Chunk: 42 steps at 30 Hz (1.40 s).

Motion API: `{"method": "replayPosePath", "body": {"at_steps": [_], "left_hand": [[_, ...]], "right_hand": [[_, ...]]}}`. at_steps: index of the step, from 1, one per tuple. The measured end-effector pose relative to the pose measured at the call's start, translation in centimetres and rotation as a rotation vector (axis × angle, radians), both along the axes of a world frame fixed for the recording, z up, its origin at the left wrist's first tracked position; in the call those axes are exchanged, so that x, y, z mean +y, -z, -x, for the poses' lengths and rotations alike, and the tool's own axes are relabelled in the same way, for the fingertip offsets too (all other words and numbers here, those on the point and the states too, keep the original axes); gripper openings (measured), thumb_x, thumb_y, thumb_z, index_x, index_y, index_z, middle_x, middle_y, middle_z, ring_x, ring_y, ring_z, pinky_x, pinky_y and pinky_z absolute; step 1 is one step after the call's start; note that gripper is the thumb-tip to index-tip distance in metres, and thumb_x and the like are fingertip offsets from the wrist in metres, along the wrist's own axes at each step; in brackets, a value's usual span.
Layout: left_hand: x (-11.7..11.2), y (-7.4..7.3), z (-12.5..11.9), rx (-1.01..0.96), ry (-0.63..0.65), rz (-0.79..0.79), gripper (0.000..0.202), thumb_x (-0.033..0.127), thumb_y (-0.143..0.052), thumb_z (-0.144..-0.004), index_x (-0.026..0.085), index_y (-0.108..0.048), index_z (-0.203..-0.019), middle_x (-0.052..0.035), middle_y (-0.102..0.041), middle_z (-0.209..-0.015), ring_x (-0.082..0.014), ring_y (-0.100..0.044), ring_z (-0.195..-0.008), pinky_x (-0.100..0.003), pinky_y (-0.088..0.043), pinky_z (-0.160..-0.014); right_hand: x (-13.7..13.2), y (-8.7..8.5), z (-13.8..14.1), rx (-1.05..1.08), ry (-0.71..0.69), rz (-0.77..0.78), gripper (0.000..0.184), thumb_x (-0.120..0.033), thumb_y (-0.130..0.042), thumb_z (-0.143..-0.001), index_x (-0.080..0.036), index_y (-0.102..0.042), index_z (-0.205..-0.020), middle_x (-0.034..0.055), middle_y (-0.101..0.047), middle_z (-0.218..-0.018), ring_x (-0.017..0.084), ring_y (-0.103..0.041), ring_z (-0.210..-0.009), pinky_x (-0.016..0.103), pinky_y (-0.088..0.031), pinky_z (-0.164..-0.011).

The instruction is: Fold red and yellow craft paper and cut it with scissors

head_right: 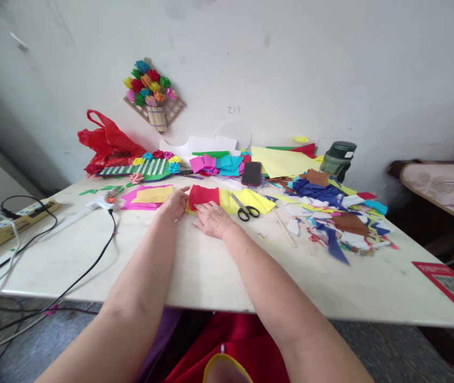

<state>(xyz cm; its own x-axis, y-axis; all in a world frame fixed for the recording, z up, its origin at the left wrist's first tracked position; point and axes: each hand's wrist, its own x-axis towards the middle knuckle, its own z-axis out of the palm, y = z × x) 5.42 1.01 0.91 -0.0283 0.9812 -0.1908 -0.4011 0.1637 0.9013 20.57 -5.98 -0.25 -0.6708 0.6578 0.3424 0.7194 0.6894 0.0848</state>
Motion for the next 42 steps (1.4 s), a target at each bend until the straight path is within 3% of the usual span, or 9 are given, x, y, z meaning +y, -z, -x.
{"method": "replayPosePath", "body": {"at_steps": [4, 8, 14, 26, 35, 42], "left_hand": [[0.12, 0.08, -0.09, -0.033, 0.028, -0.02, 0.036, 0.013, -0.053, -0.076, 0.011, -0.049, -0.112, -0.003, -0.059, -0.065, -0.0079, -0.051, -0.045, -0.015, -0.033, -0.04], [0.06, 0.29, -0.32, 0.027, -0.03, -0.036, 0.045, 0.009, -0.057, -0.074, 0.007, -0.044, -0.118, -0.003, -0.058, -0.066, -0.0068, -0.052, -0.047, -0.015, -0.035, -0.043], [-0.26, 0.05, -0.6, 0.097, -0.016, -0.022, 0.058, -0.002, -0.052, -0.071, 0.004, -0.037, -0.127, -0.0042, -0.058, -0.064, -0.0109, -0.057, -0.053, -0.02, -0.044, -0.053], [0.05, 0.35, -0.63, 0.16, -0.034, -0.004, 0.063, -0.008, -0.048, -0.066, 0.008, -0.04, -0.127, -0.005, -0.059, -0.066, -0.0135, -0.06, -0.06, -0.021, -0.046, -0.055], [0.0, 0.38, -0.66, 0.225, -0.049, -0.004, 0.062, -0.008, -0.045, -0.067, 0.008, -0.041, -0.127, -0.004, -0.058, -0.063, -0.0123, -0.056, -0.053, -0.022, -0.044, -0.051], [-0.11, 0.27, -0.64, 0.171, -0.043, 0.008, 0.065, -0.01, -0.045, -0.066, 0.008, -0.04, -0.127, -0.0061, -0.061, -0.068, -0.014, -0.06, -0.058, -0.023, -0.047, -0.055]], "right_hand": [[-0.04, -0.01, -0.02, -0.002, 0.013, 0.022, 0.044, -0.037, -0.039, -0.09, -0.008, -0.053, -0.121, 0.0134, -0.049, -0.13, 0.023, -0.046, -0.114, 0.037, -0.029, -0.099], [0.04, 0.11, 0.02, -0.002, 0.016, 0.028, 0.046, -0.038, -0.037, -0.09, -0.009, -0.052, -0.122, 0.0125, -0.048, -0.131, 0.023, -0.045, -0.114, 0.037, -0.027, -0.099], [0.09, 0.15, 0.08, 0.007, 0.005, 0.027, 0.048, -0.039, -0.038, -0.09, -0.008, -0.049, -0.125, 0.0129, -0.048, -0.131, 0.024, -0.045, -0.115, 0.036, -0.027, -0.099], [0.14, 0.27, 0.19, -0.007, -0.014, 0.005, 0.047, -0.038, -0.039, -0.09, -0.008, -0.051, -0.123, 0.0118, -0.049, -0.13, 0.024, -0.046, -0.112, 0.036, -0.028, -0.098], [0.15, 0.27, 0.21, -0.021, -0.036, -0.007, 0.042, -0.036, -0.04, -0.09, -0.009, -0.057, -0.116, 0.012, -0.051, -0.128, 0.022, -0.047, -0.11, 0.036, -0.029, -0.096], [-0.07, 0.04, 0.28, -0.009, -0.056, 0.017, 0.038, -0.035, -0.042, -0.089, -0.01, -0.06, -0.11, 0.0115, -0.056, -0.122, 0.023, -0.05, -0.106, 0.037, -0.033, -0.093]]}}
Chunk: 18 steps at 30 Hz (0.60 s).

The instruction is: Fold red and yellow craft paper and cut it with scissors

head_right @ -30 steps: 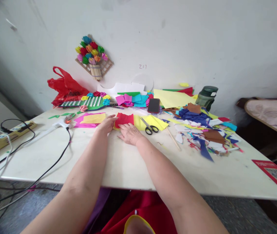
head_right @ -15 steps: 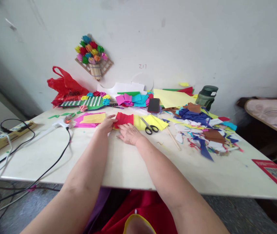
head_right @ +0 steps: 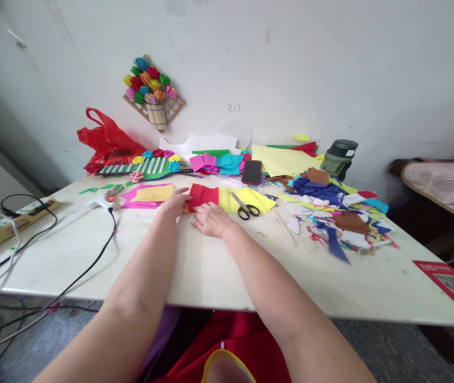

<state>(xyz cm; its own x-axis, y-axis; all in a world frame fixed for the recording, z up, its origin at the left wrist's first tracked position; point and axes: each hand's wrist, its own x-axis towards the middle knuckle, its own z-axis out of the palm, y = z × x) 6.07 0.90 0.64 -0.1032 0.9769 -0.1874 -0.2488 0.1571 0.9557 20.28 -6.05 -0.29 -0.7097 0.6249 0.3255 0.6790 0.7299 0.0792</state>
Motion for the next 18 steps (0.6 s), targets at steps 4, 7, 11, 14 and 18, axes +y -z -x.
{"method": "replayPosePath", "body": {"at_steps": [4, 7, 11, 14, 18], "left_hand": [[0.2, 0.0, 0.2, -0.052, 0.025, 0.012, 0.067, -0.01, -0.046, -0.065, 0.008, -0.038, -0.129, -0.008, -0.062, -0.071, -0.015, -0.062, -0.061, -0.025, -0.05, -0.057], [0.1, -0.2, 0.2, -0.069, 0.026, 0.035, 0.067, -0.01, -0.048, -0.065, 0.008, -0.038, -0.128, -0.0096, -0.063, -0.075, -0.0159, -0.063, -0.062, -0.026, -0.051, -0.059], [-0.1, -0.5, 0.1, -0.092, 0.019, 0.046, 0.065, -0.011, -0.047, -0.065, 0.007, -0.039, -0.128, -0.0102, -0.063, -0.076, -0.0161, -0.063, -0.063, -0.026, -0.051, -0.06], [-0.2, -0.6, 0.1, -0.085, 0.018, 0.056, 0.064, -0.012, -0.043, -0.066, 0.007, -0.04, -0.127, -0.0095, -0.062, -0.074, -0.0153, -0.062, -0.063, -0.025, -0.05, -0.058], [0.1, -0.5, 0.2, -0.089, 0.015, 0.057, 0.061, -0.012, -0.04, -0.067, 0.006, -0.041, -0.125, -0.0088, -0.061, -0.073, -0.0138, -0.061, -0.061, -0.023, -0.049, -0.057]], "right_hand": [[0.1, -0.2, -0.1, 0.124, 0.064, 0.045, 0.032, -0.03, -0.045, -0.087, -0.013, -0.06, -0.109, 0.011, -0.061, -0.113, 0.022, -0.055, -0.1, 0.034, -0.037, -0.09], [0.5, -0.2, -0.4, 0.265, 0.125, 0.045, 0.031, -0.025, -0.038, -0.089, -0.014, -0.06, -0.108, 0.0099, -0.06, -0.115, 0.019, -0.054, -0.104, 0.031, -0.038, -0.091], [1.1, 0.2, -0.5, 0.304, 0.206, 0.02, 0.039, -0.025, -0.034, -0.09, -0.012, -0.052, -0.122, 0.0097, -0.048, -0.132, 0.019, -0.043, -0.12, 0.033, -0.028, -0.103], [1.4, 0.7, -0.4, 0.177, 0.224, 0.12, 0.047, -0.035, -0.033, -0.091, -0.015, -0.041, -0.133, 0.0065, -0.034, -0.142, 0.02, -0.026, -0.132, 0.039, -0.018, -0.108], [1.5, 1.1, -0.1, 0.04, 0.225, 0.268, 0.054, -0.048, -0.024, -0.091, -0.021, -0.035, -0.137, 0.0033, -0.026, -0.146, 0.022, -0.019, -0.135, 0.043, -0.015, -0.109]]}}
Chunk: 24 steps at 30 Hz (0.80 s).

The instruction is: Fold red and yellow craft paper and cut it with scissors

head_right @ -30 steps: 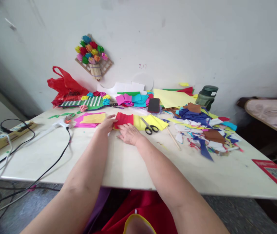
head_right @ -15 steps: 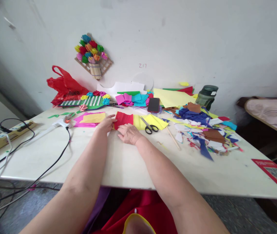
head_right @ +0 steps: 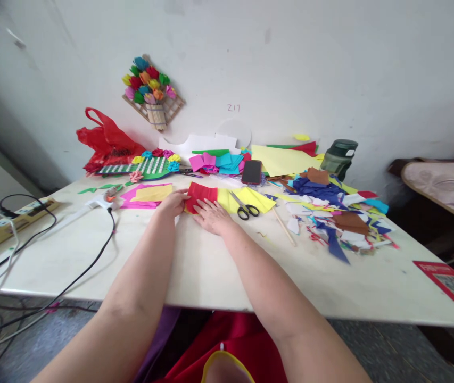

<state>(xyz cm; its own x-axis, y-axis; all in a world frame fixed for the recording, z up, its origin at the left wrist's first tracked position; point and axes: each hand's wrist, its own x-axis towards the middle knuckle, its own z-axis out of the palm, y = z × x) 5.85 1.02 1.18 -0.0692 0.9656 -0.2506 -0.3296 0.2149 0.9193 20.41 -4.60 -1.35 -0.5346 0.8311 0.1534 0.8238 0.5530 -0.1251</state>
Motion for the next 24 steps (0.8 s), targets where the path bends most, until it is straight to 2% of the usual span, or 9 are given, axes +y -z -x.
{"method": "replayPosePath", "body": {"at_steps": [5, 10, 12, 19, 24], "left_hand": [[0.3, 0.3, 0.1, 0.047, 0.007, -0.012, 0.058, -0.01, -0.042, -0.065, 0.007, -0.045, -0.121, -0.0077, -0.062, -0.072, -0.0138, -0.061, -0.06, -0.023, -0.048, -0.057], [0.6, 0.8, 0.3, 0.351, -0.004, -0.084, 0.053, -0.003, -0.054, -0.063, 0.012, -0.053, -0.114, -0.0073, -0.063, -0.07, -0.0161, -0.059, -0.052, -0.026, -0.046, -0.052], [0.8, 1.0, 0.3, 0.413, 0.001, -0.098, 0.054, -0.004, -0.054, -0.062, 0.012, -0.054, -0.113, -0.0073, -0.063, -0.071, -0.0159, -0.058, -0.05, -0.027, -0.045, -0.051], [2.0, 2.1, 1.0, 0.544, -0.002, -0.141, 0.048, -0.001, -0.061, -0.058, 0.014, -0.059, -0.104, -0.008, -0.066, -0.075, -0.0161, -0.061, -0.059, -0.023, -0.046, -0.053], [2.6, 2.6, 1.4, 0.521, -0.018, -0.128, 0.048, -0.002, -0.063, -0.055, 0.014, -0.061, -0.101, -0.0087, -0.066, -0.076, -0.0176, -0.062, -0.063, -0.024, -0.047, -0.056]], "right_hand": [[0.1, 0.0, 0.0, -0.025, -0.006, 0.003, 0.055, -0.052, -0.022, -0.09, -0.026, -0.033, -0.138, 0.0045, -0.022, -0.148, 0.025, -0.016, -0.136, 0.046, -0.015, -0.107], [0.1, 0.0, 0.0, -0.035, -0.009, -0.002, 0.052, -0.052, -0.023, -0.09, -0.031, -0.034, -0.137, 0.0044, -0.019, -0.149, 0.028, -0.016, -0.135, 0.047, -0.017, -0.106], [0.1, 0.0, -0.1, -0.03, -0.015, 0.001, 0.053, -0.052, -0.023, -0.09, -0.031, -0.034, -0.137, 0.0042, -0.019, -0.149, 0.029, -0.015, -0.135, 0.047, -0.016, -0.107], [0.2, 0.1, -0.1, -0.035, -0.021, 0.013, 0.055, -0.055, -0.021, -0.089, -0.031, -0.033, -0.137, 0.0037, -0.02, -0.148, 0.029, -0.015, -0.135, 0.048, -0.015, -0.106], [0.2, -0.1, -0.1, -0.035, -0.026, 0.032, 0.058, -0.056, -0.019, -0.089, -0.029, -0.03, -0.139, 0.0029, -0.022, -0.148, 0.03, -0.014, -0.135, 0.049, -0.013, -0.107]]}}
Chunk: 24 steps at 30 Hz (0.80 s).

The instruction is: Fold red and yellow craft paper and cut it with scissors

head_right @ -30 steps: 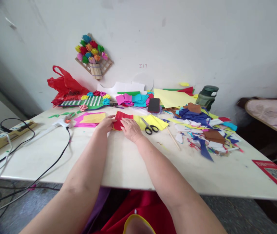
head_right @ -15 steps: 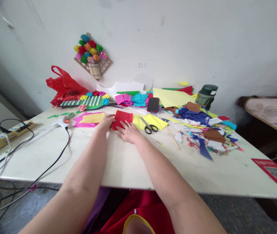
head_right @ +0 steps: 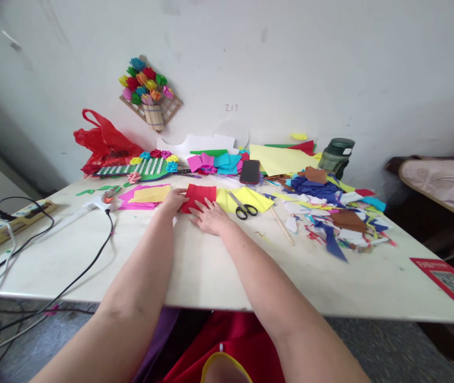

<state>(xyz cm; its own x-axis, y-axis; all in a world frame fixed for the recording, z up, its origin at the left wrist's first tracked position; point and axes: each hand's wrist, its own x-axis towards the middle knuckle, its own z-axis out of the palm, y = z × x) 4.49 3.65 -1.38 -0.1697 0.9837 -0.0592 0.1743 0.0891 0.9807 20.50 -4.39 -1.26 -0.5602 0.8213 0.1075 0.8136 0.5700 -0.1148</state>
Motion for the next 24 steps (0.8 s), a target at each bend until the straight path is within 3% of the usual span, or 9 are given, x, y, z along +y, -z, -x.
{"method": "replayPosePath", "body": {"at_steps": [7, 14, 24], "left_hand": [[0.46, -0.31, -0.14, 0.048, -0.13, 0.048, 0.042, -0.002, -0.064, -0.052, 0.014, -0.065, -0.09, -0.0091, -0.064, -0.068, -0.0218, -0.062, -0.065, -0.028, -0.046, -0.058], [0.71, -0.37, -0.28, 0.144, -0.143, 0.06, 0.047, -0.002, -0.061, -0.052, 0.014, -0.064, -0.096, -0.0105, -0.064, -0.07, -0.0245, -0.062, -0.067, -0.029, -0.045, -0.055], [-0.1, -0.78, -0.78, 0.21, -0.174, 0.03, 0.031, 0.01, -0.069, -0.055, 0.015, -0.063, -0.085, -0.0094, -0.065, -0.074, -0.022, -0.062, -0.072, -0.025, -0.042, -0.056]], "right_hand": [[-0.25, -0.18, 0.07, 0.007, 0.015, 0.012, 0.062, -0.055, -0.019, -0.089, -0.024, -0.018, -0.143, 0.002, -0.021, -0.148, 0.027, -0.013, -0.136, 0.047, -0.014, -0.107], [-0.35, -0.32, 0.05, 0.001, 0.011, 0.018, 0.061, -0.055, -0.02, -0.089, -0.024, -0.027, -0.141, 0.0026, -0.022, -0.148, 0.03, -0.014, -0.135, 0.048, -0.013, -0.107], [-0.41, -0.56, 0.05, 0.0, 0.01, 0.032, 0.061, -0.057, -0.018, -0.089, -0.025, -0.029, -0.14, 0.0025, -0.022, -0.148, 0.028, -0.013, -0.136, 0.047, -0.012, -0.108]]}}
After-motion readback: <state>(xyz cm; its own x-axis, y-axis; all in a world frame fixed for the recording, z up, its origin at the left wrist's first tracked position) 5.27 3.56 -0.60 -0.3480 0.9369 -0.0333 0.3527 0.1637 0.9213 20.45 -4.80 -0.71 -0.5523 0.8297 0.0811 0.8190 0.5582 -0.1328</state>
